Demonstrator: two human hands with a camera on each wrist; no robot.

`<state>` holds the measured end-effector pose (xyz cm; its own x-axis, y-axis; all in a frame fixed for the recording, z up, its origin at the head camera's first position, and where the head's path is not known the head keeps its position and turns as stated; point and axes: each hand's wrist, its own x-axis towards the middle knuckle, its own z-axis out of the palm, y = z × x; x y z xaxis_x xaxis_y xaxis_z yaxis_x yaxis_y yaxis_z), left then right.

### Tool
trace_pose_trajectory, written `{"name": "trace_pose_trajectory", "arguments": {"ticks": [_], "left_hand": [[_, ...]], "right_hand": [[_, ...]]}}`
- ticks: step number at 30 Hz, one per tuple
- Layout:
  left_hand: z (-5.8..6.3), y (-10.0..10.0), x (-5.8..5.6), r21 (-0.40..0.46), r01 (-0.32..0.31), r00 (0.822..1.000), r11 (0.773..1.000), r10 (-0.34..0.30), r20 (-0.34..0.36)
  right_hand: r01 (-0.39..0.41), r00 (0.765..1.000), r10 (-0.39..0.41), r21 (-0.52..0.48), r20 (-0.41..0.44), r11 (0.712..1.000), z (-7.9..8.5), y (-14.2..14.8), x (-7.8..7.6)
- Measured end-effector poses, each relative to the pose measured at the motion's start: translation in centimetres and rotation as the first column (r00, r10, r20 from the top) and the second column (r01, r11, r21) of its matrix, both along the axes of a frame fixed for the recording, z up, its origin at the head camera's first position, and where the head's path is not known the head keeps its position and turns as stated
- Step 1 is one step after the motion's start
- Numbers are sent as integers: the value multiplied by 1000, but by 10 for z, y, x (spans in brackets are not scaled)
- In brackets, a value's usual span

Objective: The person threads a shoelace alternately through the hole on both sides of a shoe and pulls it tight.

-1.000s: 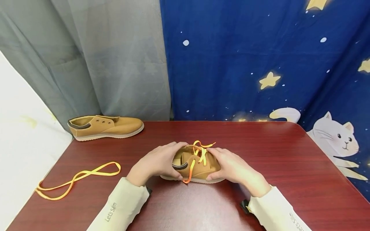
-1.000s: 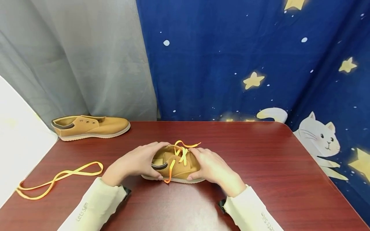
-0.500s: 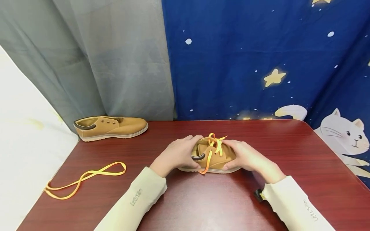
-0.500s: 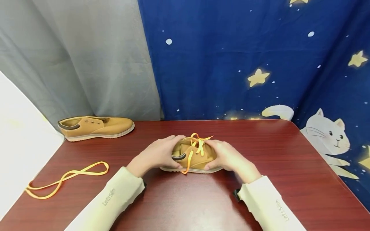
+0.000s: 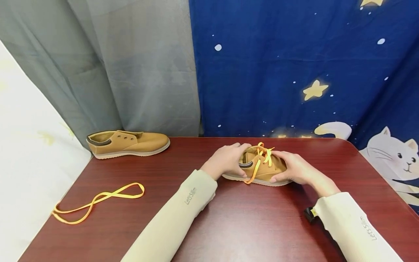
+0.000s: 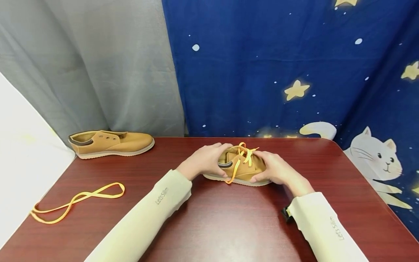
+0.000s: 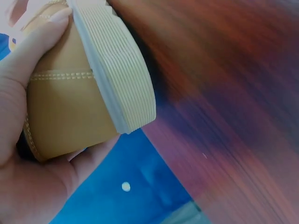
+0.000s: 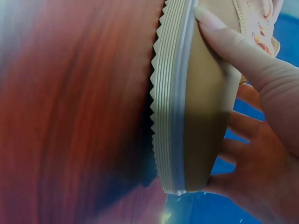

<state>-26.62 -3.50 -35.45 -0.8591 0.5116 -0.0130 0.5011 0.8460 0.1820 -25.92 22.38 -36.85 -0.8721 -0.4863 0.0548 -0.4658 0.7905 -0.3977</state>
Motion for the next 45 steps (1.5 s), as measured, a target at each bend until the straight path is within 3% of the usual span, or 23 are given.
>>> {"name": "trace_pose_trajectory", "arguments": {"ticks": [9, 14, 19, 22, 25, 30, 37, 40, 45], "left_hand": [[0, 35, -21, 41, -3, 1000, 999, 4, -27], [-3, 49, -26, -49, -71, 993, 996, 66, -102], [0, 60, -27, -179, -159, 967, 971, 116, -229], [1, 63, -27, -185, -196, 956, 963, 146, -253], [0, 59, -26, -155, -180, 963, 971, 142, -230], [-8, 38, -24, -83, -131, 976, 988, 114, -188], [-9, -13, -26, -58, -121, 983, 991, 111, -147], [-6, -39, -23, -94, -165, 972, 982, 146, -182], [-3, -98, -19, -96, -311, 926, 945, 279, -255]], "right_hand": [[26, 1000, -26, 28, -11, 999, 1, 33, -21], [39, 999, -39, 53, 4, 998, 3, 43, -34], [62, 998, -63, 89, 4, 994, 11, 49, -48], [62, 998, -62, 97, 6, 993, 16, 50, -54], [66, 997, -69, 108, 21, 992, 15, 50, -55], [67, 996, -72, 107, 51, 992, 6, 52, -48], [37, 997, -43, 84, 70, 996, 8, 46, -37], [58, 996, -60, 26, 64, 998, 15, 41, -27], [100, 995, -102, -129, -9, 987, 25, 19, -9]]}}
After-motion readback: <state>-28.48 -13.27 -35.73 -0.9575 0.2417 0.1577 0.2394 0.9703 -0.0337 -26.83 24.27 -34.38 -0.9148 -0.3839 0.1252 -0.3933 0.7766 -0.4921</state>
